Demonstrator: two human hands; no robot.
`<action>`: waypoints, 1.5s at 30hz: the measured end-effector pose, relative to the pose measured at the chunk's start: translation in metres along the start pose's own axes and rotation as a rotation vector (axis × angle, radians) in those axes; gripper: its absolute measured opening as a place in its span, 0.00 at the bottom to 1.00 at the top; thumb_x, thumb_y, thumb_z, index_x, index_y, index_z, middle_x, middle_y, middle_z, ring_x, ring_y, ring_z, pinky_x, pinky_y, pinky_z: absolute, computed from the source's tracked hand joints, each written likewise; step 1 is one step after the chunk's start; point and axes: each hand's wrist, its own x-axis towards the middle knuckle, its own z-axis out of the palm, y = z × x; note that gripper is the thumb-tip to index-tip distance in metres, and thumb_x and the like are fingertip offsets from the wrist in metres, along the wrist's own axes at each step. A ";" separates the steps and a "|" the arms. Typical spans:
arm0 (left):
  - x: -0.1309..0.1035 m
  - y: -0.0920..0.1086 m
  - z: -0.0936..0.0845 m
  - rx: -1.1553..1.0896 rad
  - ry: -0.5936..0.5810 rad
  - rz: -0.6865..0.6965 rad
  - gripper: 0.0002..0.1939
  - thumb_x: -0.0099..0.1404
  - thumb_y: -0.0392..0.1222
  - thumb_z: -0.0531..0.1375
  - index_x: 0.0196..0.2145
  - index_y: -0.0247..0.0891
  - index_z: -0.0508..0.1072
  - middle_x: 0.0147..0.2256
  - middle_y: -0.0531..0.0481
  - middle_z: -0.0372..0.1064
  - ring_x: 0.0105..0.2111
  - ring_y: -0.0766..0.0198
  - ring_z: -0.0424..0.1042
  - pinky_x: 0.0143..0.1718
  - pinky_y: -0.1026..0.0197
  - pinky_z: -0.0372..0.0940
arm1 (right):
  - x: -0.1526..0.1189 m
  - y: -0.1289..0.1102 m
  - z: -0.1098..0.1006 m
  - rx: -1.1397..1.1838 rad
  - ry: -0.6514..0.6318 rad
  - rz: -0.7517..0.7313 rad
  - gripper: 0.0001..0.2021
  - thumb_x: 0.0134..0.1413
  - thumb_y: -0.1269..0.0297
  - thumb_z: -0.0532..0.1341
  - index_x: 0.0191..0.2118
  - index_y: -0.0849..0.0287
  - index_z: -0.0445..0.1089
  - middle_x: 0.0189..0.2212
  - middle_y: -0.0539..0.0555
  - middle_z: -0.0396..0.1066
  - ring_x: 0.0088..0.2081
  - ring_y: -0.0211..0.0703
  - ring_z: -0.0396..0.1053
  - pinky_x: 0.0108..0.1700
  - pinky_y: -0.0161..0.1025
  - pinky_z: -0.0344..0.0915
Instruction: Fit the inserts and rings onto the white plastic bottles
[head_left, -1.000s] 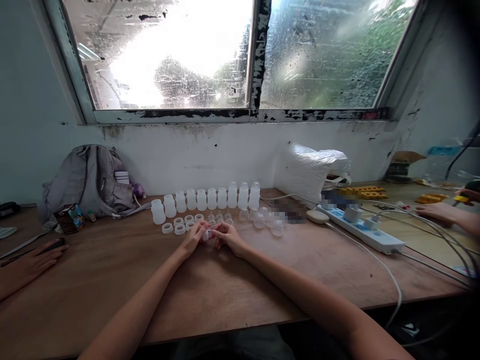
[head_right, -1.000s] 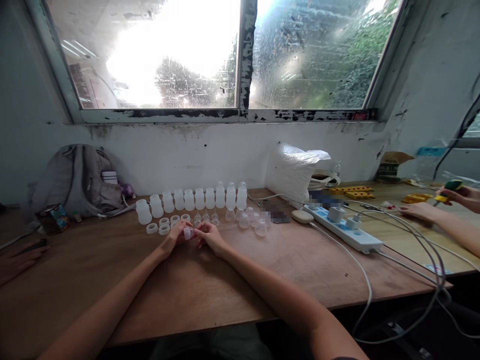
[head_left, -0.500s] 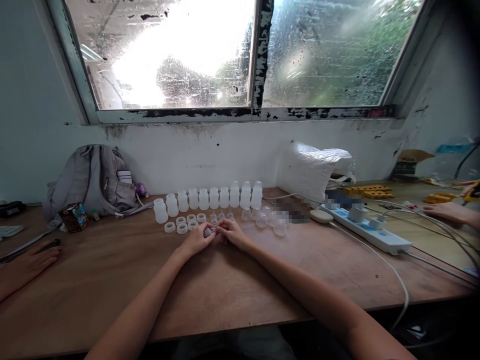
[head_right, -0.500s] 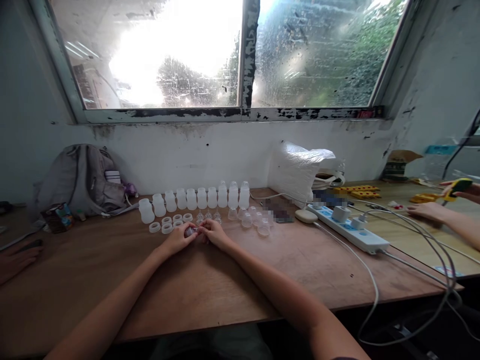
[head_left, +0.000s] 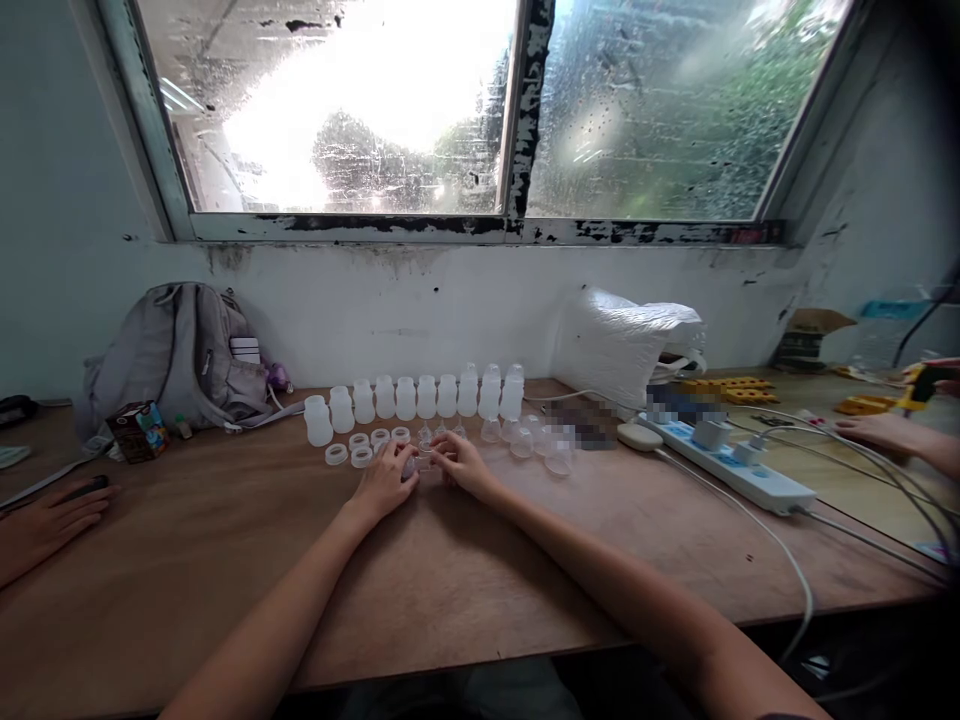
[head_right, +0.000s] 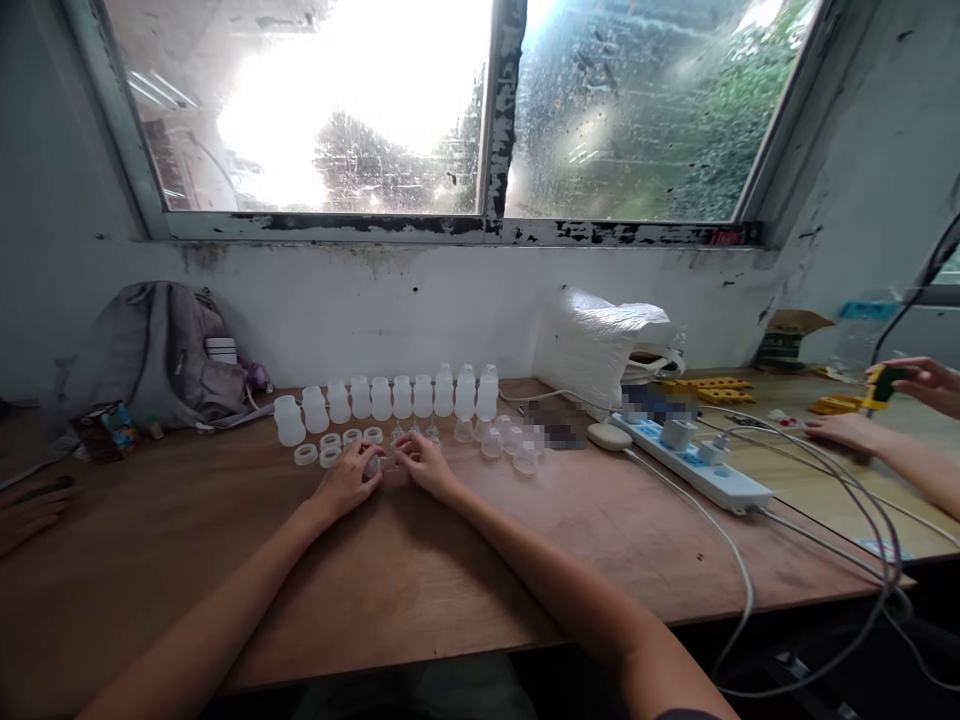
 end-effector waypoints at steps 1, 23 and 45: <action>0.000 -0.002 -0.001 0.007 0.019 -0.004 0.13 0.55 0.40 0.52 0.40 0.40 0.64 0.40 0.47 0.60 0.42 0.59 0.61 0.44 0.58 0.57 | 0.006 -0.001 -0.006 -0.074 0.047 -0.018 0.08 0.48 0.62 0.52 0.36 0.58 0.58 0.23 0.48 0.64 0.15 0.31 0.60 0.15 0.29 0.57; 0.002 -0.003 -0.010 -0.034 0.093 -0.028 0.10 0.57 0.40 0.51 0.38 0.40 0.64 0.39 0.47 0.62 0.41 0.58 0.60 0.44 0.57 0.56 | 0.114 0.007 -0.059 -0.791 0.286 0.209 0.11 0.50 0.67 0.52 0.40 0.62 0.65 0.32 0.60 0.65 0.34 0.45 0.65 0.34 0.38 0.59; 0.007 0.030 -0.021 -0.839 0.280 -0.325 0.13 0.58 0.48 0.51 0.37 0.38 0.62 0.33 0.49 0.65 0.33 0.65 0.67 0.34 0.63 0.62 | -0.019 -0.044 -0.015 -0.150 0.041 -0.096 0.26 0.43 0.59 0.59 0.49 0.55 0.50 0.37 0.53 0.65 0.37 0.40 0.64 0.40 0.39 0.60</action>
